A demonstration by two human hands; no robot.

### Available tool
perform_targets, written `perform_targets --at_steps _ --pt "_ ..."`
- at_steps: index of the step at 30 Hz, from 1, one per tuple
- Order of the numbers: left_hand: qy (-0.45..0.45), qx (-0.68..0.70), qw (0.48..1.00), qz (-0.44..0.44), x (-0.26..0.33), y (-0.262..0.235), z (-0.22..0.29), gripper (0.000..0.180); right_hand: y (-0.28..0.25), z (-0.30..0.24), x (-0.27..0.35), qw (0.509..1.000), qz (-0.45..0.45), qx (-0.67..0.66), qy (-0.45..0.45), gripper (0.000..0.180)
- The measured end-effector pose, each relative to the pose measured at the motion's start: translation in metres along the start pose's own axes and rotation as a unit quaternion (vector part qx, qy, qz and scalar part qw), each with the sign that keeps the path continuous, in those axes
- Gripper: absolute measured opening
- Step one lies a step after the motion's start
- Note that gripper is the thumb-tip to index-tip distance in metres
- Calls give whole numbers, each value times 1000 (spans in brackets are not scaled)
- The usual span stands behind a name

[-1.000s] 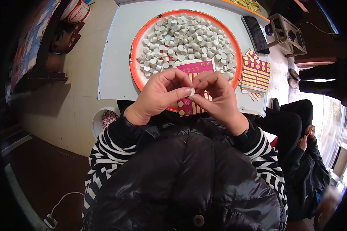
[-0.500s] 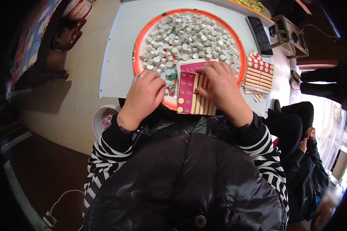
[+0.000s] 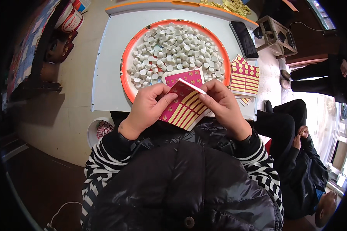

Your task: Packaging small white cubes into slots on pink cardboard holders by hand.

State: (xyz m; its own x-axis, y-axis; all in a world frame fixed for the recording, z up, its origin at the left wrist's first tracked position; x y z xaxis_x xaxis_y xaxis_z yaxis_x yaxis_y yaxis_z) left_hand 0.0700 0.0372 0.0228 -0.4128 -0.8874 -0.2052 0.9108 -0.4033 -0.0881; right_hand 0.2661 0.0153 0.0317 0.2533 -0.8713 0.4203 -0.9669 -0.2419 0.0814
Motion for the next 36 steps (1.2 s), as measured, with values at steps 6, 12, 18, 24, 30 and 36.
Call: perform_targets --at_steps 6,12,18,24,30,36 --pt "-21 -23 999 33 -2 -12 0 12 -44 -1 -18 998 39 -50 -30 12" --pt "101 -207 970 79 -8 -16 0 13 -84 -31 -69 941 159 -280 -102 15" --pt "177 -393 902 1 -15 -4 5 25 -83 -25 -89 874 364 298 -121 35" --pt "142 -427 892 -47 -25 1 -7 36 -70 -30 -66 728 431 470 -251 43" --pt "102 -408 905 -61 -31 2 -15 32 -26 -12 -32 827 271 420 -256 45" --pt "152 -445 881 -50 -32 11 -5 23 -2 -12 -30 838 207 438 -250 44"
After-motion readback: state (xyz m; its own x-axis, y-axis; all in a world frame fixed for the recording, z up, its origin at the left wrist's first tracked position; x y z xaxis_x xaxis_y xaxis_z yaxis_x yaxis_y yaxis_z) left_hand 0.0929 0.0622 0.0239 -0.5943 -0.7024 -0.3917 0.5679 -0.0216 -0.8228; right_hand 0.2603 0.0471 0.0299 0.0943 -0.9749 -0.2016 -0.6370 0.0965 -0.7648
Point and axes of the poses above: each hand's wrist, its own x-axis away from the middle knuckle, its own y-axis out of the palm, z = x × y, the point moved 5 cm from there along -x, towards the middle knuckle, and after that the axes turned 15 degrees about y, right-handed, at the moved point
